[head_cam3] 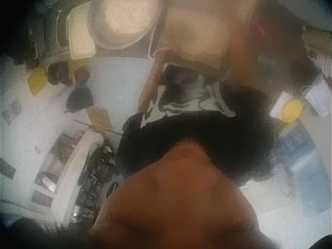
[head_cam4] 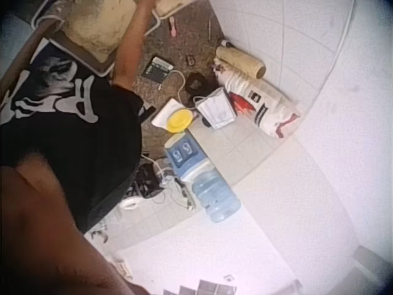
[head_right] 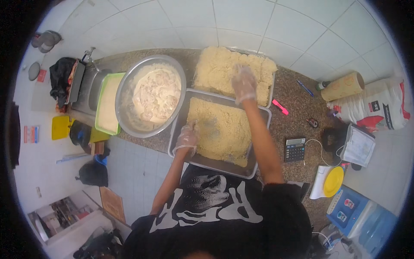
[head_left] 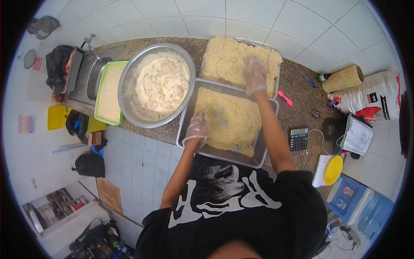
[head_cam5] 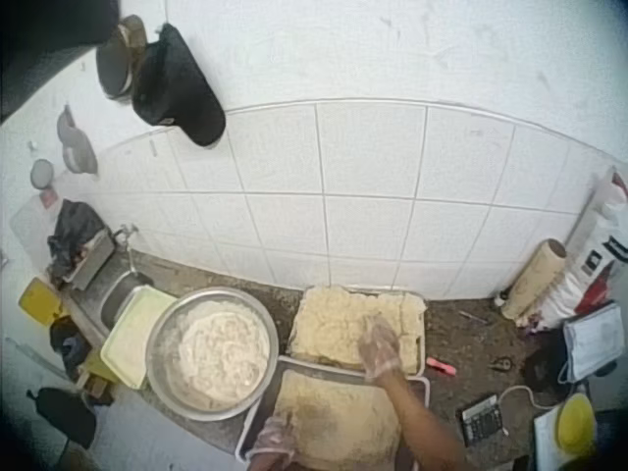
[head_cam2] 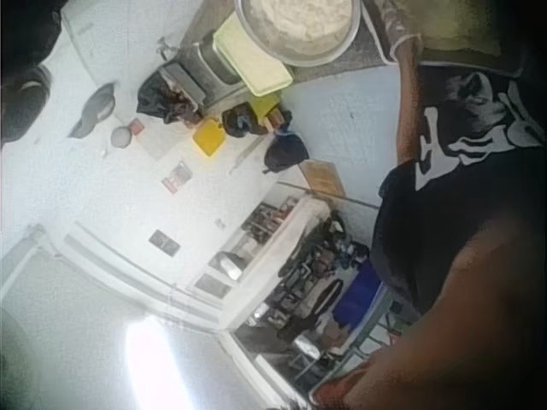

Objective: Breading pieces of meat and placing them in a tray.

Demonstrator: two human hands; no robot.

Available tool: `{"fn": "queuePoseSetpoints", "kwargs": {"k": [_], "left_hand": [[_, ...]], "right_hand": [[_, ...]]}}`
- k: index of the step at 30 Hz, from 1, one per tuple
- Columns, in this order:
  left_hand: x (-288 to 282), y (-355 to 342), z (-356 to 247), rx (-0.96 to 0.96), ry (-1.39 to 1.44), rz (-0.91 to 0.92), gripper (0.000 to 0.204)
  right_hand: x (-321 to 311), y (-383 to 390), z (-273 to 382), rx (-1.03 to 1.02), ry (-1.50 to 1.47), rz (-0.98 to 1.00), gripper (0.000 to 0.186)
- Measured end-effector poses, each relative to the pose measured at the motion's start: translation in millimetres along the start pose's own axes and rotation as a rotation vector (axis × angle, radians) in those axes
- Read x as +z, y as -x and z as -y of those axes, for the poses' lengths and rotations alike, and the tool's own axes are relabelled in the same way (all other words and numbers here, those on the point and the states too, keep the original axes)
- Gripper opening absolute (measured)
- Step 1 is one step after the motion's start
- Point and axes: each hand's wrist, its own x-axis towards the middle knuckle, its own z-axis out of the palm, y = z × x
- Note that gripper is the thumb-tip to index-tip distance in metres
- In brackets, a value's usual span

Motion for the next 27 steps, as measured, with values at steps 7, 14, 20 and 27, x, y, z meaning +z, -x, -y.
{"fn": "queuePoseSetpoints", "kwargs": {"k": [7, 14, 20, 27], "left_hand": [[13.0, -79.5, -11.4, 0.565, -0.405, -0.061, 0.055], [58.7, 5.3, -3.2, 0.557, -0.630, -0.069, 0.047], [81.9, -8.8, -34.1, 0.372, -0.199, 0.607, 0.045], [37.5, -51.4, 17.5, 0.510, -0.039, 0.228, 0.053]], "right_hand": [[-84.1, 189.3, 30.0, 0.313, -0.222, 0.689, 0.025], [-50.6, 260.9, 35.4, 0.086, -0.018, 1.254, 0.031], [2.7, 317.5, 23.0, 0.752, -0.568, 0.607, 0.051], [-3.8, 203.1, 7.3, 0.326, 0.133, 0.432, 0.030]]}}
